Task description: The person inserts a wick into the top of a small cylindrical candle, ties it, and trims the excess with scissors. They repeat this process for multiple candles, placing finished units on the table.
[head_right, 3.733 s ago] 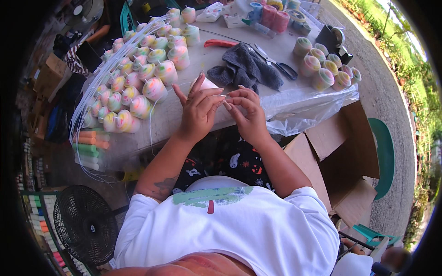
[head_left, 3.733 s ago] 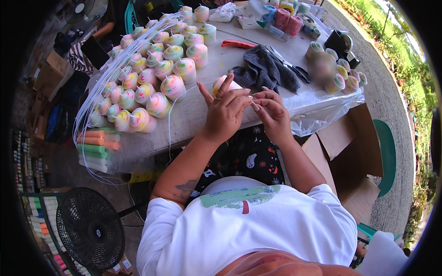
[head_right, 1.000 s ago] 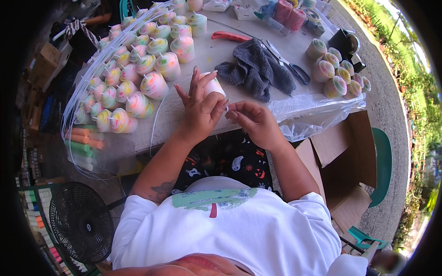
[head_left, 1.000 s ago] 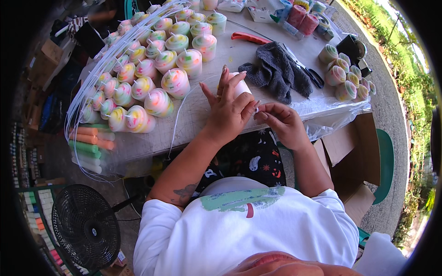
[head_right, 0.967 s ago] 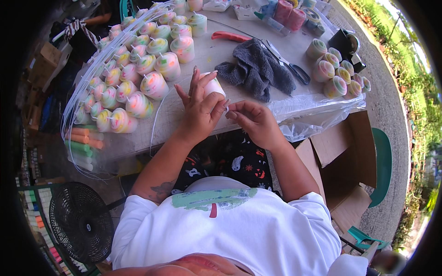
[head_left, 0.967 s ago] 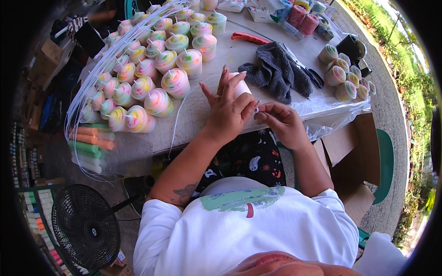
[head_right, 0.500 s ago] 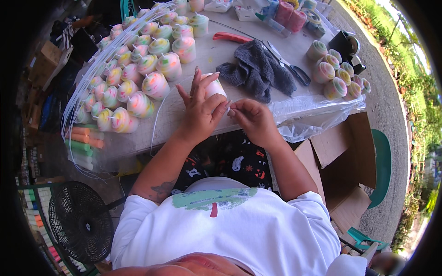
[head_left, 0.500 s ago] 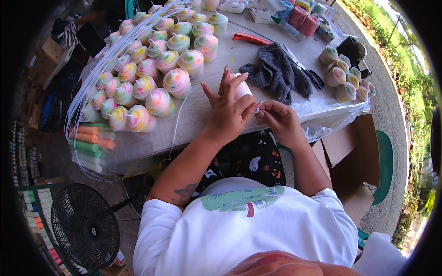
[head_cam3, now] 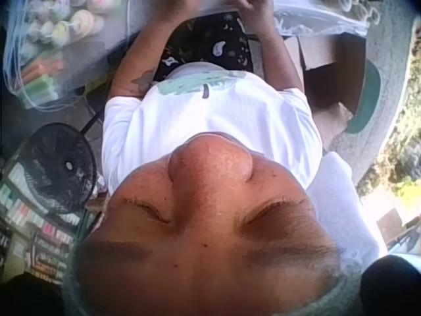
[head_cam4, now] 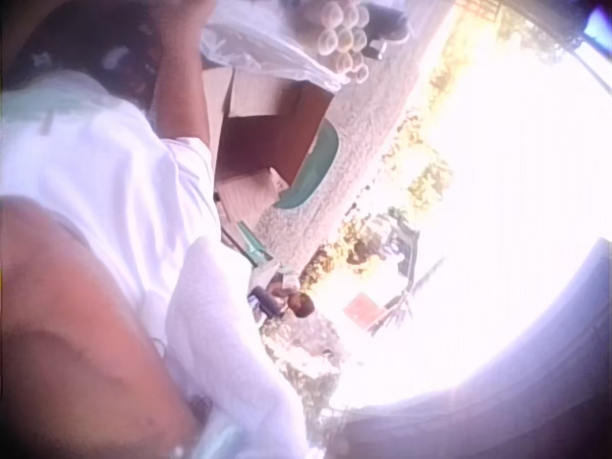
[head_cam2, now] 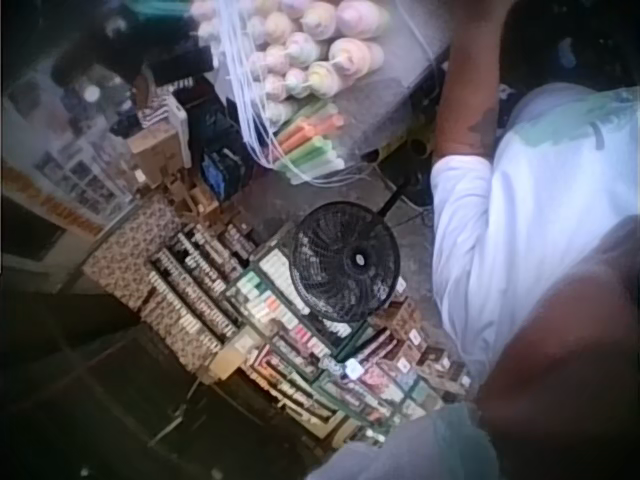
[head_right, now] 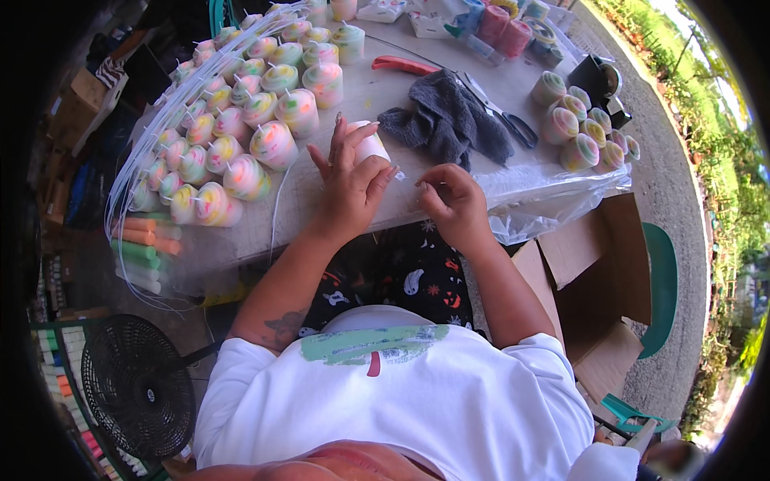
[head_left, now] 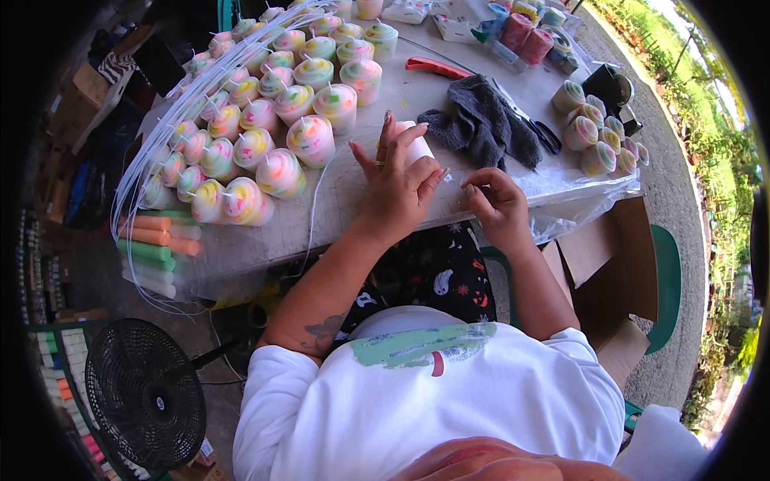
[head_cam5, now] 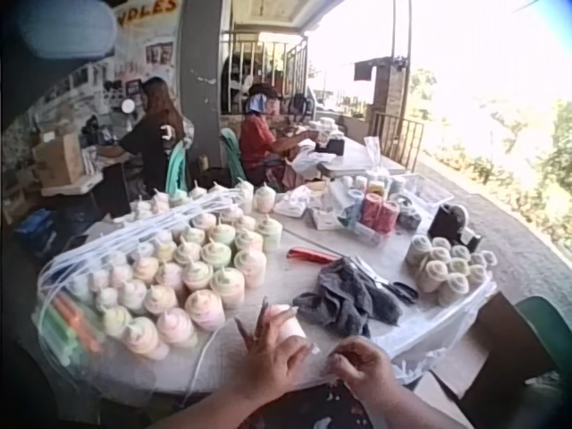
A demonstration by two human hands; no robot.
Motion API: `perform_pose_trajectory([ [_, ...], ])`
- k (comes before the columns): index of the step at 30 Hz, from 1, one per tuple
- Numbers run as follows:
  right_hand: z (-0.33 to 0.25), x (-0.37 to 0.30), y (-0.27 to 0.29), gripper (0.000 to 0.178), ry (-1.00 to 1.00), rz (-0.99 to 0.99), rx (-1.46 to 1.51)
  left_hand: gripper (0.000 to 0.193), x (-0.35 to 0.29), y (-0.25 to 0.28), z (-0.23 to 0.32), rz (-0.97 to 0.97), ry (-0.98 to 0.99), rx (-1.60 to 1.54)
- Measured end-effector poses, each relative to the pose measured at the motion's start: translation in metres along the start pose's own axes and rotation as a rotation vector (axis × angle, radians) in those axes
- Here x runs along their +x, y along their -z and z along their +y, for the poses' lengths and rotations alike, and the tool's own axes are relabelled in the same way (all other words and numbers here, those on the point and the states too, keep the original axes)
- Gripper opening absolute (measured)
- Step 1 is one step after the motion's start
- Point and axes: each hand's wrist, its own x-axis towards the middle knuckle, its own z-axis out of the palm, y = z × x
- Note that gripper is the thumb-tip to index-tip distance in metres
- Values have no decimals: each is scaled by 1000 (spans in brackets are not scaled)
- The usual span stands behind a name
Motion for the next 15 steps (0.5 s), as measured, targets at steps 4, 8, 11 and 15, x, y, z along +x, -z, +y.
perform_pose_trajectory([
  [4, -11, 1, -5, 22, 119, -18, -5, 12, 0, 1, 2, -21, -7, 1],
  [8, -26, 10, -12, 23, 410, -78, -387, 11, -1, -1, -1, -17, -18, 3],
  [11, -19, 13, -11, 20, 545, -60, -489, 9, 0, 2, 1, -33, -18, 5],
  [15, -20, 9, -4, 15, 514, -85, -534, 7, 0, 3, 5, -37, 8, 0],
])
